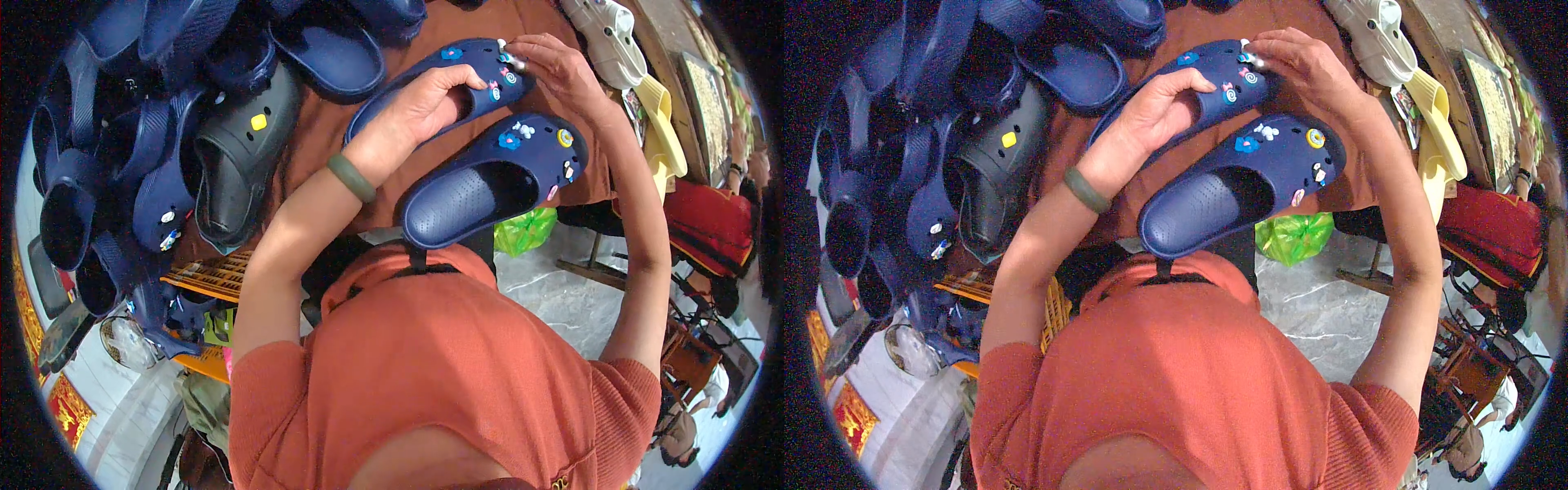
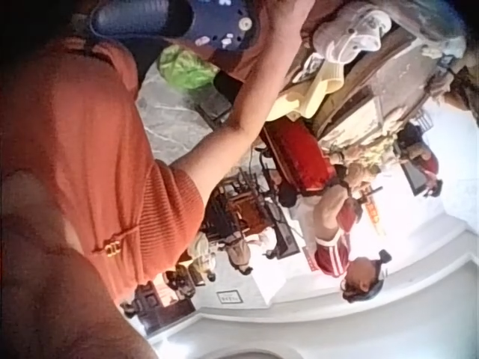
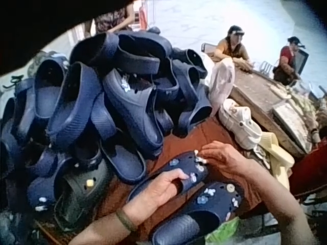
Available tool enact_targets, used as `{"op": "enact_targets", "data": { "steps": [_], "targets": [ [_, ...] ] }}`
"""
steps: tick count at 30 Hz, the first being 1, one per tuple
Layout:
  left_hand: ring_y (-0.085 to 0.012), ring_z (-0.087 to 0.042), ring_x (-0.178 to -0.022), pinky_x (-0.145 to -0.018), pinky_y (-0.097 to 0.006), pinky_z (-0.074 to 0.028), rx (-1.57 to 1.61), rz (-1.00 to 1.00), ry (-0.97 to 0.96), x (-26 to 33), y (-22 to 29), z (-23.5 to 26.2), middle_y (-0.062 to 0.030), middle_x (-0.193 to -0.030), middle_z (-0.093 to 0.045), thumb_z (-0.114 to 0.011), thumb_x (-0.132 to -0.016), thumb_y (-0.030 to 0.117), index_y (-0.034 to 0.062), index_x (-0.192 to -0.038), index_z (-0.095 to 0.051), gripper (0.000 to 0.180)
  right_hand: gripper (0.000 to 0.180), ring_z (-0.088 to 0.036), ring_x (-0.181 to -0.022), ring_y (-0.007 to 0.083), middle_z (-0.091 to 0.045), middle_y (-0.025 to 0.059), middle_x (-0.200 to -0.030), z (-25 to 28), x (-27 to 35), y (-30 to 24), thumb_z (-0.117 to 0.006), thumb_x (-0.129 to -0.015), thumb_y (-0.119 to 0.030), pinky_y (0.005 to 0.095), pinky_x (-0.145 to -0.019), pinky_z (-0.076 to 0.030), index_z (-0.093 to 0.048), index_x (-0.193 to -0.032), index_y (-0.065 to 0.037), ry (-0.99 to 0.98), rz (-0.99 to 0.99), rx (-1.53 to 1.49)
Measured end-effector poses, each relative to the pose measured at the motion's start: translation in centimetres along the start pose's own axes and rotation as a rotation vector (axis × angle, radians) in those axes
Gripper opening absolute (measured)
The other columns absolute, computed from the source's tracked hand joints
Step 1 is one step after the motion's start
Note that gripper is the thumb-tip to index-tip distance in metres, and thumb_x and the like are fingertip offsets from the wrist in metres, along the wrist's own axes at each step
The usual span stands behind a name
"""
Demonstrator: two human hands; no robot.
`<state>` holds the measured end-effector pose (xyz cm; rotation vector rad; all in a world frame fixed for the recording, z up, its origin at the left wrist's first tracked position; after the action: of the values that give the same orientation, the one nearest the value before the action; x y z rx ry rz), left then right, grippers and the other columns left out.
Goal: Attaching decorative charms to the holes of blue foam clogs.
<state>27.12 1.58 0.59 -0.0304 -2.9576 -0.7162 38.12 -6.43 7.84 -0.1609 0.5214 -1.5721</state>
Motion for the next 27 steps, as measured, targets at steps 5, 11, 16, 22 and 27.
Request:
{"op": "enact_targets", "data": {
  "steps": [5, 11, 16, 22, 27],
  "targets": [
    [-0.0251, -0.057, -0.106, -0.101, -0.038, -0.041, -0.001, -0.024, -0.03, 0.1, 0.3, -0.2, -0.0141, -0.114, -0.057, -0.054, -0.073, -0.004, -0.0045, -0.119, -0.048, 0.046, 0.021, -0.06, -0.094, 0.0283, -0.064, 0.0121, -0.099, -1.2, 1.0, 2.4, -0.058, -0.086, -0.009, 0.0304, -0.087, -0.045, -0.063, -0.105, 0.0, 0.177, -0.245, -0.319],
    [-0.0248, -0.057, -0.105, -0.1, -0.037, -0.041, -0.015, -0.029, -0.008, 0.3, 0.3, -0.1, -0.0145, -0.112, -0.058, -0.057, -0.075, -0.001, -0.0046, -0.116, -0.05, 0.042, 0.023, -0.054, -0.101, 0.0124, -0.06, 0.0049, -0.105, -3.1, 1.3, 4.9, -0.054, -0.089, -0.008, 0.0262, -0.093, -0.041, -0.06, -0.108, 0.004, 0.274, -0.49, -0.94],
    [-0.0244, -0.057, -0.105, -0.1, -0.038, -0.041, -0.036, -0.039, 0.033, 0.4, 0.4, 0.1, -0.0136, -0.112, -0.059, -0.06, -0.075, 0.001, -0.004, -0.115, -0.051, 0.042, 0.016, -0.06, -0.088, 0.0135, -0.067, 0.0064, -0.094, -2.5, 1.4, 3.8, -0.057, -0.091, -0.011, 0.0249, -0.082, -0.046, -0.065, -0.097, 0.001, 0.327, -0.612, -0.991],
    [-0.0238, -0.057, -0.105, -0.1, -0.037, -0.041, -0.036, -0.04, 0.006, 0.6, 0.6, -0.3, -0.0136, -0.112, -0.059, -0.061, -0.075, 0.001, -0.0037, -0.116, -0.051, 0.042, 0.017, -0.059, -0.088, 0.0143, -0.066, 0.0051, -0.089, -0.7, 0.4, 1.7, -0.058, -0.09, -0.014, 0.0267, -0.08, -0.045, -0.065, -0.09, 0.001, 0.286, -0.44, -0.696],
    [-0.0237, -0.058, -0.103, -0.1, -0.037, -0.042, -0.033, -0.047, 0.005, 0.6, 0.6, -0.3, -0.0127, -0.111, -0.059, -0.06, -0.075, 0.0, -0.0037, -0.116, -0.051, 0.042, 0.01, -0.054, -0.092, 0.0272, -0.063, 0.0085, -0.091, 1.0, 0.2, -2.2, -0.063, -0.082, -0.011, 0.0371, -0.081, -0.042, -0.067, -0.09, -0.005, 0.193, -0.028, 0.071]
  ]
}}
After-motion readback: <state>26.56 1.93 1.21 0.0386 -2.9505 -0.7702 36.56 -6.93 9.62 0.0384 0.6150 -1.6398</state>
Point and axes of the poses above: each hand's wrist, its own x-axis away from the middle knuckle, its own z-axis out of the back of the hand, y = z × x, the point moved 7 cm from there along -x, towards the middle knuckle
